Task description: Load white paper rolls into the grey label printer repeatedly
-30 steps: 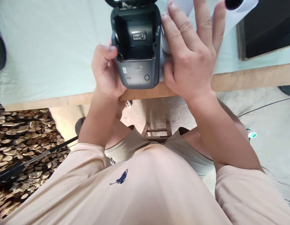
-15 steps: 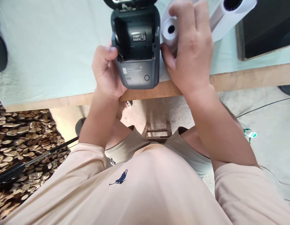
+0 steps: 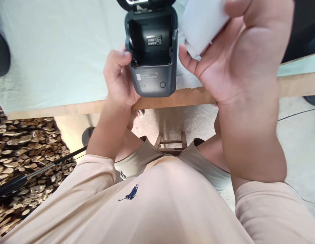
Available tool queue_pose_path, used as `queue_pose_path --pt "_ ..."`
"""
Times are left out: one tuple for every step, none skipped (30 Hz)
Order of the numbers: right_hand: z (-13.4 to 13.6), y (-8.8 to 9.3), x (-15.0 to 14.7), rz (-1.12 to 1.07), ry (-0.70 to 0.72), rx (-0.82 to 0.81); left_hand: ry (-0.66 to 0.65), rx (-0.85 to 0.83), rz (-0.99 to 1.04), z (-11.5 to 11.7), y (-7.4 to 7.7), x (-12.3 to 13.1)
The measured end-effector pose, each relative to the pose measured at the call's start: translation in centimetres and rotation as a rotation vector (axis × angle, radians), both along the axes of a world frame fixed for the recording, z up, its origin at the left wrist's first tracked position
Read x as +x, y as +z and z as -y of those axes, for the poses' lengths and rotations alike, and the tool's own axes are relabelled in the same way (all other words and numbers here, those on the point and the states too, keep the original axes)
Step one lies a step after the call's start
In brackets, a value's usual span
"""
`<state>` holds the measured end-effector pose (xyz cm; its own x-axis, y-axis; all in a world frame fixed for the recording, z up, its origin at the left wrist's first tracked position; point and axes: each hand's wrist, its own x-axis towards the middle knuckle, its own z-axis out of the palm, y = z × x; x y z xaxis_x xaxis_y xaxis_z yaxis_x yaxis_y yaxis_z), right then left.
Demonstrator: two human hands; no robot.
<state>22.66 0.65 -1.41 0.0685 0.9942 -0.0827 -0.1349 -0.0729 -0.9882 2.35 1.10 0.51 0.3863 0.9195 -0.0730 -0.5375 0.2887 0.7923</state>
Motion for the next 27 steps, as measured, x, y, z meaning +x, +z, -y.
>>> queue_pose_path --pt "0.2 0.2 -0.2 -0.016 0.011 -0.013 -0.001 0.001 -0.01 0.0 0.0 0.0" --pt "0.3 0.6 -0.5 -0.03 0.022 -0.027 -0.004 -0.002 -0.023 0.0 -0.1 0.0" --pt "0.4 1.0 -0.9 -0.039 0.031 -0.035 -0.006 -0.009 -0.033 0.1 -0.1 0.0" --pt "0.4 1.5 -1.3 -0.048 0.042 -0.049 -0.008 -0.017 -0.039 0.1 -0.1 0.0" --pt "0.4 2.0 -1.8 -0.06 0.064 -0.089 -0.01 -0.027 -0.045 0.1 -0.1 0.0" --pt "0.4 2.5 -2.3 -0.083 0.094 -0.149 -0.011 -0.038 -0.054 0.1 -0.1 0.0" --pt "0.3 3.0 -2.7 -0.128 0.13 -0.224 -0.009 -0.043 -0.066 0.1 -0.1 0.0" --pt "0.2 3.5 -3.0 -0.189 0.167 -0.302 -0.008 -0.048 -0.083 0.1 -0.1 0.0" --pt "0.1 3.9 -3.2 -0.259 0.203 -0.375 -0.008 -0.056 -0.104 0.1 -0.1 0.0" --pt "0.0 4.2 -3.3 -0.324 0.231 -0.424 -0.009 -0.065 -0.123 0.1 -0.1 -0.1" --pt "-0.1 4.5 -3.4 -0.37 0.25 -0.44 -0.011 -0.073 -0.133 0.1 -0.1 -0.1" --pt "-0.2 4.7 -3.5 -0.387 0.253 -0.437 -0.015 -0.079 -0.134 0.1 0.0 0.0" --pt "-0.2 5.0 -3.6 -0.376 0.244 -0.434 -0.016 -0.08 -0.124 0.1 0.0 0.0" --pt "-0.2 5.1 -3.7 -0.348 0.222 -0.424 -0.015 -0.072 -0.107 0.1 0.0 0.0" --pt "-0.2 5.3 -3.9 -0.32 0.189 -0.421 -0.01 -0.06 -0.087 0.1 0.1 0.0" --pt "-0.2 5.4 -4.1 -0.288 0.153 -0.424 -0.005 -0.047 -0.069 0.1 0.1 0.1" --pt "-0.1 5.5 -4.3 -0.263 0.124 -0.428 -0.001 -0.038 -0.054 0.1 0.1 0.1" --pt "0.0 5.5 -4.5 -0.251 0.106 -0.426 0.002 -0.033 -0.043 0.1 0.2 0.1" --pt "0.1 5.5 -4.6 -0.25 0.104 -0.423 0.001 -0.031 -0.035 0.1 0.2 0.1" --pt "0.1 5.4 -4.7 -0.257 0.105 -0.417 -0.005 -0.032 -0.031 0.0 0.2 0.1" --pt "0.2 5.3 -4.7 -0.271 0.113 -0.41 -0.012 -0.033 -0.028 0.0 0.1 0.0" --pt "0.3 5.2 -4.6 -0.293 0.125 -0.403 -0.017 -0.034 -0.027 -0.1 0.1 0.0" --pt "0.3 5.2 -4.5 -0.315 0.139 -0.405 -0.022 -0.035 -0.03 -0.1 0.1 -0.1" --pt "0.3 5.1 -4.4 -0.335 0.16 -0.413 -0.028 -0.04 -0.04 -0.1 0.0 -0.1" --pt "0.3 5.2 -4.3 -0.355 0.18 -0.418 -0.032 -0.045 -0.054 -0.1 0.0 -0.2" --pt "0.4 5.3 -4.2 -0.372 0.198 -0.427 -0.033 -0.048 -0.07 -0.1 0.0 -0.2" --pt "0.4 5.4 -4.2 -0.377 0.202 -0.445 -0.031 -0.049 -0.089 -0.1 -0.1 -0.2"
